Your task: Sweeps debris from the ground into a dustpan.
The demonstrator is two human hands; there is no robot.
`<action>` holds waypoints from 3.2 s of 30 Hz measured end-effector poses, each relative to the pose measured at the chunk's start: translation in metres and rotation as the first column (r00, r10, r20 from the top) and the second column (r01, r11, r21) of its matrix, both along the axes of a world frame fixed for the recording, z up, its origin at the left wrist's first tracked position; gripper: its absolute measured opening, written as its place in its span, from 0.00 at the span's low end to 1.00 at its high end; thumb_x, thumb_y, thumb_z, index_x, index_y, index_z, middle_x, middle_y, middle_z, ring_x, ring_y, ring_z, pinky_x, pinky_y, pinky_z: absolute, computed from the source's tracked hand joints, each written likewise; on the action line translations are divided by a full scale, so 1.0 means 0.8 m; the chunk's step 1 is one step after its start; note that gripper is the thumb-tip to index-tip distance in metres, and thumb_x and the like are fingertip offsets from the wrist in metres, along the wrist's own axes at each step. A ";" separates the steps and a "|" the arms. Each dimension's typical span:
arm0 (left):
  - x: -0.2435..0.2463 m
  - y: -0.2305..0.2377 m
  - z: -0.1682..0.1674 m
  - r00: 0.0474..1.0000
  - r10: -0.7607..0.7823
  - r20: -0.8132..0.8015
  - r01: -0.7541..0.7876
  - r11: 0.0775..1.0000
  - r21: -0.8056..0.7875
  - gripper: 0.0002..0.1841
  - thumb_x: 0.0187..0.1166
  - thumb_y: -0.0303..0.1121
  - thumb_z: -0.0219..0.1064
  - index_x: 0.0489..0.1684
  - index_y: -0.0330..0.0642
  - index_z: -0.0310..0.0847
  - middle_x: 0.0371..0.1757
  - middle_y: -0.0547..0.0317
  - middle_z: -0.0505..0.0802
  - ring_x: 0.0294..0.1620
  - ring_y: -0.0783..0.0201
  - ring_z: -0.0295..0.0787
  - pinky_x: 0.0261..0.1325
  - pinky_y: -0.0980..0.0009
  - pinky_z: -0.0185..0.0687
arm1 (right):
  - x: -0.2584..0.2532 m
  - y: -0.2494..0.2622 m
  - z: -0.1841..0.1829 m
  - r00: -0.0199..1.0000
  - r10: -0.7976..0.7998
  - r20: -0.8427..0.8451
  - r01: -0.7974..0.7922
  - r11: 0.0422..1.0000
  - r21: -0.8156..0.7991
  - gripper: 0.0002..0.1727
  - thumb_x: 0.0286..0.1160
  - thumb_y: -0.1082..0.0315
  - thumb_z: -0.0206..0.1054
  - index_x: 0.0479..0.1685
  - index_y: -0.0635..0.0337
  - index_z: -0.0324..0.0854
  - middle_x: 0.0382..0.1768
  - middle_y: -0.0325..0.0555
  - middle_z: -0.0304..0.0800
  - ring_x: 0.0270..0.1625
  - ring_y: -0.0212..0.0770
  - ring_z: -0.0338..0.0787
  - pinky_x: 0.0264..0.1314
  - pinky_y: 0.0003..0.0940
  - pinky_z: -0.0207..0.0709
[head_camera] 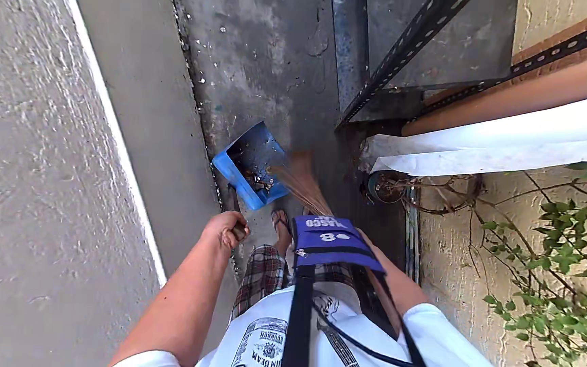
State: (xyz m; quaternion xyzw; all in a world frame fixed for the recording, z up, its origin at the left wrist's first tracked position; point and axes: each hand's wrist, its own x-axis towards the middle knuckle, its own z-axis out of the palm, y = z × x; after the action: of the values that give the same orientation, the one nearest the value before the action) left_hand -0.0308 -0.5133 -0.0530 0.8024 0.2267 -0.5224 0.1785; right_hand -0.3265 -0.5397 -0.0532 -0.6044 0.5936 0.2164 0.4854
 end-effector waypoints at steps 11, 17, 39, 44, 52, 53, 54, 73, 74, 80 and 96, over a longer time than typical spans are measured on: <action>0.149 0.134 0.019 0.990 -0.090 -0.113 0.075 0.989 -0.127 0.27 0.73 0.17 0.56 0.72 0.47 0.66 0.28 0.54 0.80 0.14 0.67 0.74 0.12 0.75 0.70 | -0.067 0.113 -0.082 0.782 -0.605 -0.153 0.619 0.782 0.074 0.44 0.76 0.55 0.72 0.93 0.50 0.56 0.72 0.60 0.82 0.66 0.57 0.88 0.69 0.60 0.80; 0.141 0.117 0.009 0.999 0.013 -0.044 -0.019 0.992 -0.125 0.25 0.70 0.16 0.60 0.67 0.42 0.65 0.25 0.52 0.79 0.12 0.64 0.73 0.12 0.71 0.72 | 0.041 0.077 -0.097 0.977 -0.212 -0.023 0.211 0.949 0.236 0.42 0.73 0.52 0.74 0.91 0.40 0.64 0.73 0.53 0.85 0.74 0.53 0.85 0.78 0.60 0.75; 0.112 0.041 0.026 0.956 0.281 -0.083 -0.291 0.946 -0.146 0.35 0.70 0.15 0.57 0.82 0.46 0.59 0.30 0.51 0.80 0.14 0.65 0.74 0.11 0.73 0.70 | -0.002 -0.208 -0.055 0.982 -0.155 0.112 0.133 0.974 0.184 0.42 0.69 0.54 0.77 0.88 0.40 0.67 0.71 0.55 0.85 0.68 0.52 0.88 0.73 0.58 0.79; 0.092 -0.013 0.030 0.914 0.403 -0.051 -0.406 0.905 -0.129 0.31 0.67 0.14 0.56 0.74 0.44 0.63 0.27 0.50 0.81 0.12 0.65 0.75 0.08 0.72 0.70 | 0.044 -0.334 -0.135 0.895 -0.441 0.074 0.443 0.897 -0.012 0.43 0.76 0.53 0.74 0.92 0.50 0.61 0.71 0.63 0.83 0.70 0.59 0.86 0.72 0.61 0.77; 0.077 -0.083 -0.002 0.884 0.468 -0.008 -0.468 0.883 -0.047 0.28 0.67 0.14 0.58 0.69 0.42 0.65 0.25 0.50 0.80 0.11 0.63 0.76 0.08 0.71 0.72 | 0.071 -0.329 -0.204 0.950 0.308 -0.042 -0.291 0.929 0.229 0.30 0.87 0.57 0.60 0.90 0.41 0.66 0.75 0.56 0.83 0.78 0.58 0.81 0.81 0.63 0.71; 0.079 -0.085 -0.002 0.881 0.473 -0.012 -0.473 0.880 -0.047 0.28 0.68 0.15 0.58 0.70 0.42 0.65 0.25 0.50 0.80 0.11 0.63 0.75 0.08 0.71 0.72 | 0.053 -0.314 -0.186 0.937 0.348 0.036 -0.345 0.902 0.260 0.26 0.89 0.55 0.59 0.84 0.48 0.72 0.73 0.55 0.84 0.77 0.55 0.81 0.81 0.59 0.70; 0.080 -0.088 -0.003 0.878 0.479 -0.017 -0.479 0.876 -0.051 0.27 0.68 0.15 0.58 0.69 0.42 0.65 0.25 0.49 0.80 0.11 0.63 0.75 0.08 0.71 0.73 | 0.023 -0.298 -0.182 0.920 0.364 0.146 -0.389 0.894 0.222 0.26 0.85 0.51 0.64 0.76 0.54 0.79 0.67 0.56 0.87 0.71 0.54 0.85 0.76 0.59 0.74; 0.079 -0.100 -0.003 0.858 0.509 -0.074 -0.513 0.857 -0.053 0.10 0.68 0.17 0.59 0.43 0.39 0.69 0.18 0.51 0.78 0.09 0.64 0.73 0.09 0.72 0.71 | 0.093 -0.309 -0.118 0.947 0.322 0.000 -0.305 0.898 0.318 0.43 0.68 0.59 0.76 0.90 0.37 0.65 0.72 0.55 0.85 0.73 0.58 0.84 0.75 0.65 0.75; 0.084 -0.102 0.003 0.862 0.499 -0.085 -0.504 0.861 -0.060 0.09 0.68 0.18 0.59 0.40 0.39 0.69 0.17 0.52 0.77 0.08 0.64 0.72 0.09 0.72 0.71 | 0.083 -0.307 -0.087 0.959 0.280 0.045 -0.280 0.910 0.307 0.44 0.69 0.58 0.76 0.91 0.38 0.63 0.72 0.55 0.85 0.73 0.57 0.85 0.76 0.63 0.76; 0.081 -0.120 0.063 0.823 0.552 -0.131 -0.567 0.803 -0.180 0.08 0.67 0.17 0.58 0.37 0.39 0.69 0.17 0.53 0.77 0.10 0.65 0.72 0.11 0.74 0.72 | 0.005 -0.291 0.056 0.984 -0.070 0.166 0.026 0.966 0.256 0.46 0.67 0.54 0.78 0.91 0.39 0.62 0.69 0.55 0.86 0.66 0.51 0.89 0.72 0.57 0.80; 0.221 -0.388 0.127 0.774 0.430 -0.466 -0.625 0.636 -0.452 0.03 0.72 0.21 0.53 0.33 0.38 0.69 0.20 0.54 0.80 0.11 0.69 0.76 0.11 0.80 0.73 | 0.150 -0.453 0.136 0.568 -0.683 0.459 0.774 0.633 -0.017 0.43 0.70 0.71 0.76 0.89 0.61 0.61 0.72 0.63 0.81 0.66 0.50 0.87 0.68 0.48 0.80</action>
State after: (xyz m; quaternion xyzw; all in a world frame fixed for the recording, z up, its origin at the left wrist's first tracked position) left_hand 0.1461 -0.8239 0.0486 0.5092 0.3076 -0.6096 0.5239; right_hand -0.2067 -0.9020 0.0558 -0.3831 0.6939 -0.2023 0.5752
